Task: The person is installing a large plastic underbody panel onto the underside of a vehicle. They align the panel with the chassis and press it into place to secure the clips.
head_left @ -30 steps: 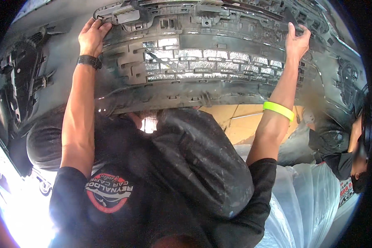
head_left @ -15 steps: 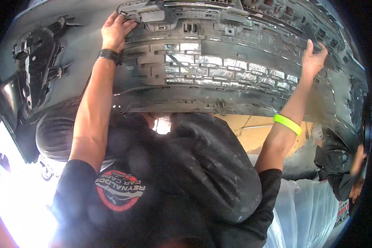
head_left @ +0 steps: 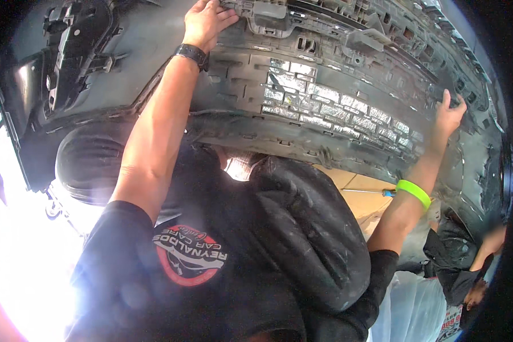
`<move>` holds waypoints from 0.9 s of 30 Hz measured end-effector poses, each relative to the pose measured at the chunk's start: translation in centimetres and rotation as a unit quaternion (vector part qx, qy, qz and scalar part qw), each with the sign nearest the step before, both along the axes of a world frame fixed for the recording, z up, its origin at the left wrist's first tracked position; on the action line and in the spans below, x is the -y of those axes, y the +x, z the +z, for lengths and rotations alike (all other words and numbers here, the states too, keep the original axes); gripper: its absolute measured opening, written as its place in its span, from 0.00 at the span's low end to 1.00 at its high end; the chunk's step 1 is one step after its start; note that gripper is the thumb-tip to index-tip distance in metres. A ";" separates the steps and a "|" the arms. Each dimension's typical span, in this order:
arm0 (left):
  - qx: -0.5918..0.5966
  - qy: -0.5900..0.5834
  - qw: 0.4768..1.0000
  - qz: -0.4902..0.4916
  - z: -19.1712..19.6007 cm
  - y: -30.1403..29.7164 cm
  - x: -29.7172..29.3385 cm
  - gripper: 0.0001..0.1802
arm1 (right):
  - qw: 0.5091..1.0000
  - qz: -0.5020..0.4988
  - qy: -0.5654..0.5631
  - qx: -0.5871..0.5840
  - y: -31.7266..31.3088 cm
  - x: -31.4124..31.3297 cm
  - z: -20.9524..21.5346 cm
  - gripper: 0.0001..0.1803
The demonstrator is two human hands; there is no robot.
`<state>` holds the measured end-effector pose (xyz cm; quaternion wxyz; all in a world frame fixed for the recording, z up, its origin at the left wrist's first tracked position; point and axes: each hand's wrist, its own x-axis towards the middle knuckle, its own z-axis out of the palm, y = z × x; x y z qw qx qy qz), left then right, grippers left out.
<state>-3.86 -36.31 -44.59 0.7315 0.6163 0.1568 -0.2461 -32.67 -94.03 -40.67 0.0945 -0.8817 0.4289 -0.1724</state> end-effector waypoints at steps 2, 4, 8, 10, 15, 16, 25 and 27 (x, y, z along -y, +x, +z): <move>-0.015 0.027 0.999 -0.017 2.4 -0.1 0.6 0.24 | 0.995 -0.037 0.098 0.001 0.6 -0.4 0.4 0.39; 0.003 0.018 0.999 0.028 2.8 0.4 2.0 0.22 | 0.993 -0.043 0.110 0.001 0.6 -0.5 0.6 0.39; 0.014 -0.018 1.000 0.008 3.7 0.8 2.2 0.21 | 0.991 -0.036 0.115 0.056 0.2 -0.4 0.6 0.38; 0.022 -0.040 0.999 0.014 3.3 1.0 2.0 0.21 | 0.988 -0.036 0.131 0.080 0.5 -0.7 0.4 0.38; 0.047 -0.100 0.994 -0.019 3.0 2.2 1.3 0.20 | 0.989 -0.064 0.120 0.053 0.2 -1.9 1.0 0.37; 0.061 -0.122 0.990 -0.030 2.9 2.4 1.1 0.21 | 0.990 -0.069 0.116 0.044 0.3 -2.4 1.6 0.37; -0.026 0.051 0.998 0.011 3.4 -1.0 2.9 0.26 | 0.999 -0.014 -0.037 0.013 0.2 -1.4 2.7 0.35; 0.000 0.043 0.999 0.015 -0.5 0.1 0.2 0.30 | 0.999 0.012 -0.041 0.029 1.3 -1.6 1.7 0.35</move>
